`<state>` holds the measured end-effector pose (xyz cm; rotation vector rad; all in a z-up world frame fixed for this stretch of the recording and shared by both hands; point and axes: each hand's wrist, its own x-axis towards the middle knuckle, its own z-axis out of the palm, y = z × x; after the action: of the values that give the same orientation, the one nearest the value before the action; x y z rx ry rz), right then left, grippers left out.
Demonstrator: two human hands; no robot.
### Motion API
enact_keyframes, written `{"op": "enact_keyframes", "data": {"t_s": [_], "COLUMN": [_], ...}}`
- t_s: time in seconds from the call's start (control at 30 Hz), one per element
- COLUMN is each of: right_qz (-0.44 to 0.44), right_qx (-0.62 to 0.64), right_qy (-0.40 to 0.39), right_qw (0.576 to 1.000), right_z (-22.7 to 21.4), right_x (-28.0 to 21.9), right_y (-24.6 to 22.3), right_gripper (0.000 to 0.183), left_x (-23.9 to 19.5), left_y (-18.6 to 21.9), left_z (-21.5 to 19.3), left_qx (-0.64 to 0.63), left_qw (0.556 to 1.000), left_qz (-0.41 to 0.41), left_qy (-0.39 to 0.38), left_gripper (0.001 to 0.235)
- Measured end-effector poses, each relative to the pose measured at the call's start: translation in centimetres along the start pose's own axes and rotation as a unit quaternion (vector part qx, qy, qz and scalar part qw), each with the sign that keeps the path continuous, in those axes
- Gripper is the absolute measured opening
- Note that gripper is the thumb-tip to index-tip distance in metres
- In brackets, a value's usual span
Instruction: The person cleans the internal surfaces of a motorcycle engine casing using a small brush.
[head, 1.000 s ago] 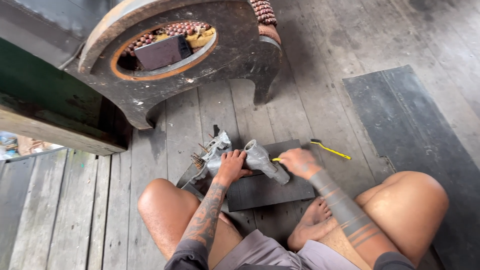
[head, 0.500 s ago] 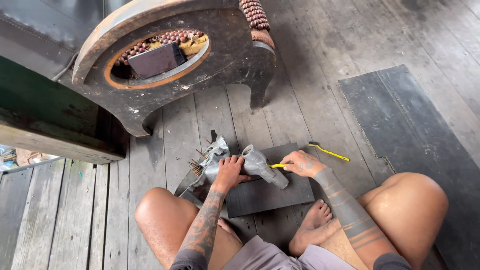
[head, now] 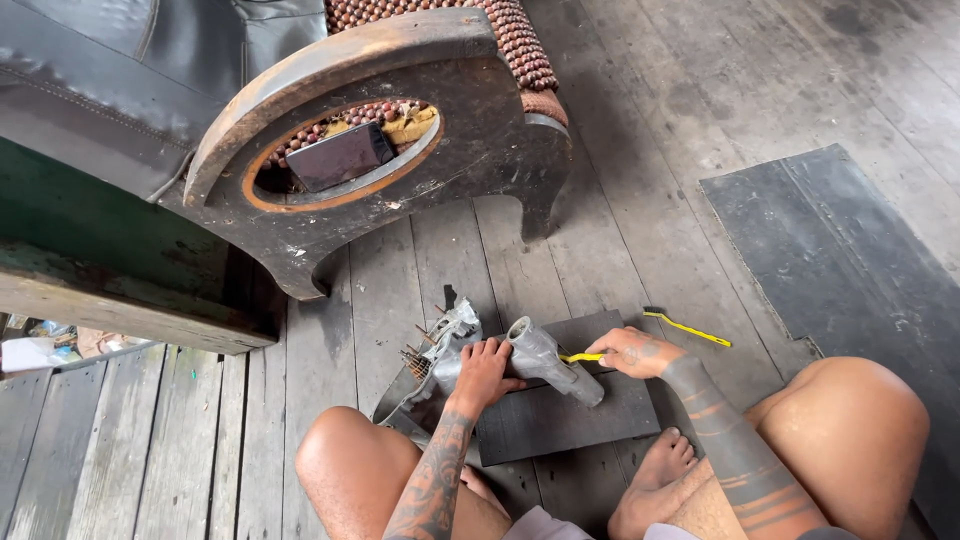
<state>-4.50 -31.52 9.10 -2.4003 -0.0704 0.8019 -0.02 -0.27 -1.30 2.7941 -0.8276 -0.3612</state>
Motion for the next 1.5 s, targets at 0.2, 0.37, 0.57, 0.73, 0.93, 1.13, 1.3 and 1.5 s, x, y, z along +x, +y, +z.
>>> {"op": "enact_keyframes", "data": {"t_s": [0.2,0.37,0.57,0.73,0.93,1.13,1.3,1.5], "right_qz": [0.061,-0.021,-0.086,-0.057,-0.113,-0.015,0.0,-0.229], "right_qx": [-0.074,-0.091,-0.011,0.004,-0.088,-0.193,-0.205,-0.191], "right_qy": [0.021,0.074,0.076,0.076,0.191,0.118,0.129,0.389], "right_qw": [0.995,0.993,0.993,0.996,0.971,0.974,0.97,0.872], "right_z": [0.5,3.0,2.0,2.1,3.1,3.0,3.9,9.0], "right_x": [-1.5,-2.2,-2.7,-3.2,-1.9,-2.2,-0.7,1.2], "right_y": [2.4,-1.5,-1.5,-2.2,0.9,-2.1,4.7,8.3], "right_gripper": [0.042,0.042,0.037,0.038,0.041,0.035,0.034,0.049], "left_x": [-0.1,0.1,-0.1,-0.2,-0.4,-0.4,-0.3,-0.6], "left_y": [0.3,0.1,0.5,0.5,0.5,0.8,0.8,0.5], "left_z": [-0.5,-0.3,-0.9,-1.2,-1.6,-1.1,-1.0,-1.5], "left_qx": [-0.003,-0.001,0.007,0.0,0.006,0.008,0.009,0.012], "left_qw": [1.0,1.0,1.0,1.0,1.0,1.0,1.0,1.0], "left_qz": [0.001,0.01,-0.001,-0.002,-0.001,0.008,0.004,0.006], "left_qy": [0.0,-0.007,-0.013,-0.009,0.002,0.003,0.012,-0.002], "left_gripper": [0.081,0.081,0.082,0.083,0.081,0.079,0.081,0.081]}}
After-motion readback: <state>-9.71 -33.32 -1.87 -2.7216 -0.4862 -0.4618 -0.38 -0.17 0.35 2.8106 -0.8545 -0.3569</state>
